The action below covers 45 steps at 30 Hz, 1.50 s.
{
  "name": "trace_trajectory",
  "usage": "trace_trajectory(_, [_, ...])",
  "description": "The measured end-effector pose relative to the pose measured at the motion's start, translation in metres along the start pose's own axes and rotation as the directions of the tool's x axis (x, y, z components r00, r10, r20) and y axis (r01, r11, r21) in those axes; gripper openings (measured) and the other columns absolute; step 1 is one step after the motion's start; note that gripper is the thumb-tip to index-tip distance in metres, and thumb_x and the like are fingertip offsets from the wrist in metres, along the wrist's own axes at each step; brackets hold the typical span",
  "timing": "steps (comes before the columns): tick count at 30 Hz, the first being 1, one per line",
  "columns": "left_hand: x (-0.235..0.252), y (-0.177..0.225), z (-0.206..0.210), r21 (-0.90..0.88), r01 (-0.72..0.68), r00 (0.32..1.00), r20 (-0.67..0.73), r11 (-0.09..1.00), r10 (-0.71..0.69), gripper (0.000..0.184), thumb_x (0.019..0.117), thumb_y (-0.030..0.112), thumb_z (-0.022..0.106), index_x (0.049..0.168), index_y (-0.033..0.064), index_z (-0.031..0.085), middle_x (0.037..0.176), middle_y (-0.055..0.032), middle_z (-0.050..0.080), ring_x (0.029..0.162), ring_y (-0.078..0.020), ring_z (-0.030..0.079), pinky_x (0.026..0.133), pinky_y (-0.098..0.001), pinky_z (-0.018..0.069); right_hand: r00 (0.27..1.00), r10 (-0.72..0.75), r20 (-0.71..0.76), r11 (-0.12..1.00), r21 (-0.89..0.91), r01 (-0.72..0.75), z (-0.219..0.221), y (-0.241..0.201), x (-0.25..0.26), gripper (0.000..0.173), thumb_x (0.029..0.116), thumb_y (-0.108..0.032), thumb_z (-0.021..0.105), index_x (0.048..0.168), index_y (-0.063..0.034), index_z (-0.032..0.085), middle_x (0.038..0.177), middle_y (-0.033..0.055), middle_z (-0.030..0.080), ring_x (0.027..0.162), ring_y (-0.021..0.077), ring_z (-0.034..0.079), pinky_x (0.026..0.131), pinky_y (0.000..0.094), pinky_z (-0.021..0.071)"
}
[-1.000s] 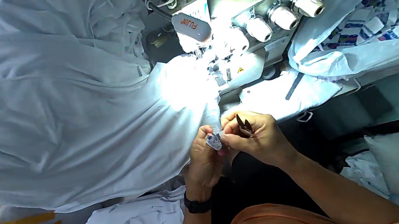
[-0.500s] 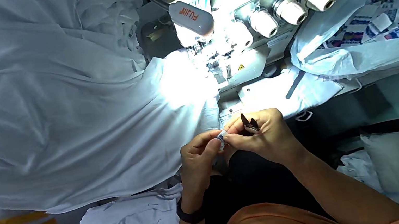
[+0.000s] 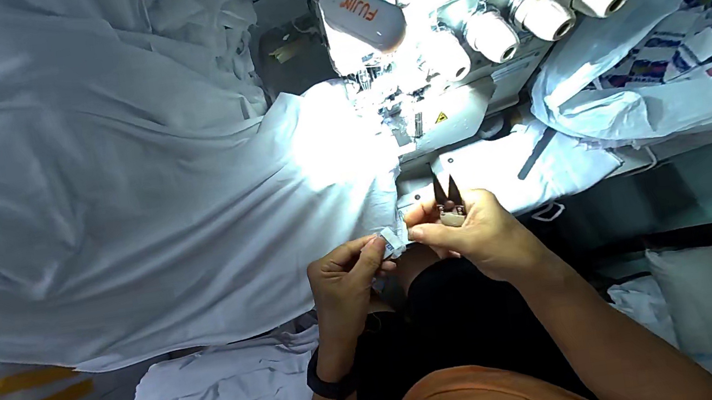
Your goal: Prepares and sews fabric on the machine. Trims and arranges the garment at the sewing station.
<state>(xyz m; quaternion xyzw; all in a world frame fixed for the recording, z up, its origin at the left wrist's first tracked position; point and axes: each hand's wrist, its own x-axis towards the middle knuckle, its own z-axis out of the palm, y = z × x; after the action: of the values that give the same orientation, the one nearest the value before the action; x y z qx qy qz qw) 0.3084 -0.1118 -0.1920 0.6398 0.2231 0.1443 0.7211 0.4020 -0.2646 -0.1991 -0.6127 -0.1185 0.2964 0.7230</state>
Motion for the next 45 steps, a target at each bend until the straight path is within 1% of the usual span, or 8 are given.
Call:
trace_trajectory(6, [0.003,-0.004,0.001,0.001,0.009,1.0,0.013,1.0,-0.009,0.017,0.0924,-0.006,0.062,0.085,0.0015,0.074,0.069,0.003,0.072,0.06,-0.0027,0.068,0.061,-0.0196,0.0597,0.977,0.128,0.169,0.991,0.023,-0.134,0.003,-0.001,0.002,0.014,0.0957,-0.006,0.063,0.086,-0.0101,0.072,0.068,-0.0094,0.067,0.049,-0.0061,0.05,0.047,0.0107,0.0404])
trace_trajectory(11, [0.008,-0.007,0.001,0.017,-0.021,0.999,0.048,1.0,0.02,0.015,0.0931,-0.005,0.062,0.087,0.0017,0.073,0.071,0.0046,0.072,0.062,-0.0018,0.068,0.061,-0.0189,0.0592,0.999,0.035,0.001,0.995,0.09,-0.035,0.018,0.006,0.007,0.018,0.09,0.001,0.067,0.077,-0.0095,0.072,0.061,-0.0083,0.064,0.047,-0.0052,0.05,0.046,0.0114,0.0412])
trace_trajectory(18, [0.018,0.001,0.001,0.106,-0.045,0.997,0.073,0.993,0.037,0.009,0.0914,-0.004,0.065,0.089,0.0017,0.07,0.072,0.0053,0.071,0.063,-0.0017,0.068,0.062,-0.0192,0.0601,0.979,-0.177,-0.098,0.978,-0.134,0.163,0.024,0.012,0.01,0.012,0.088,-0.006,0.068,0.077,-0.0091,0.071,0.063,-0.0122,0.061,0.053,-0.0089,0.052,0.05,0.0097,0.0426])
trace_trajectory(24, [0.041,0.042,-0.017,0.192,-0.332,0.939,0.159,0.923,0.304,0.011,0.0944,0.002,0.063,0.093,0.0089,0.072,0.077,0.0134,0.071,0.068,0.0019,0.068,0.064,-0.0177,0.0598,0.683,-0.73,0.021,0.54,-0.596,0.594,-0.008,0.006,0.04,0.017,0.0914,-0.009,0.069,0.098,0.0058,0.073,0.082,0.008,0.068,0.073,-0.0007,0.058,0.071,0.0096,0.0476])
trace_trajectory(29, [0.075,0.067,-0.022,0.342,-0.485,0.874,0.233,0.805,0.427,0.004,0.0929,0.009,0.068,0.092,0.0111,0.072,0.082,0.0133,0.072,0.078,0.0033,0.068,0.076,-0.0164,0.0583,0.474,-0.842,0.258,0.077,-0.812,0.579,-0.039,0.02,0.085,0.021,0.0918,-0.007,0.064,0.108,-0.0005,0.076,0.086,0.0176,0.07,0.062,0.0236,0.066,0.055,0.0324,0.0534])
trace_trajectory(34, [0.094,0.061,-0.006,0.493,-0.483,0.876,0.272,0.724,0.399,0.007,0.088,0.013,0.069,0.083,0.0103,0.072,0.097,0.0055,0.07,0.101,-0.0007,0.065,0.091,-0.0211,0.0543,0.415,-0.834,0.363,0.048,-0.703,0.71,-0.035,0.022,0.092,0.017,0.0987,-0.013,0.063,0.105,-0.0138,0.078,0.088,0.014,0.066,0.062,0.0161,0.056,0.057,0.0241,0.0457])
trace_trajectory(39, [0.106,0.041,0.013,0.699,-0.471,0.878,0.315,0.539,0.359,0.014,0.0869,0.023,0.072,0.079,0.0124,0.076,0.105,-0.0039,0.07,0.114,-0.0188,0.06,0.104,-0.0592,0.0324,0.394,-0.869,0.299,0.119,-0.647,0.753,-0.021,0.022,0.082,0.014,0.1008,-0.012,0.059,0.101,-0.0079,0.072,0.093,0.0143,0.066,0.075,0.0141,0.058,0.069,0.0189,0.0477])
trace_trajectory(45, [0.112,0.036,0.015,0.741,-0.469,0.875,0.315,0.48,0.368,0.013,0.0852,0.023,0.071,0.079,0.0128,0.077,0.108,-0.0042,0.07,0.119,-0.0214,0.059,0.105,-0.0631,0.03,0.341,-0.87,0.357,-0.02,-0.715,0.699,-0.022,0.023,0.078,0.014,0.1016,-0.011,0.057,0.101,-0.0093,0.07,0.099,0.0136,0.071,0.076,0.0179,0.06,0.069,0.0244,0.0479])
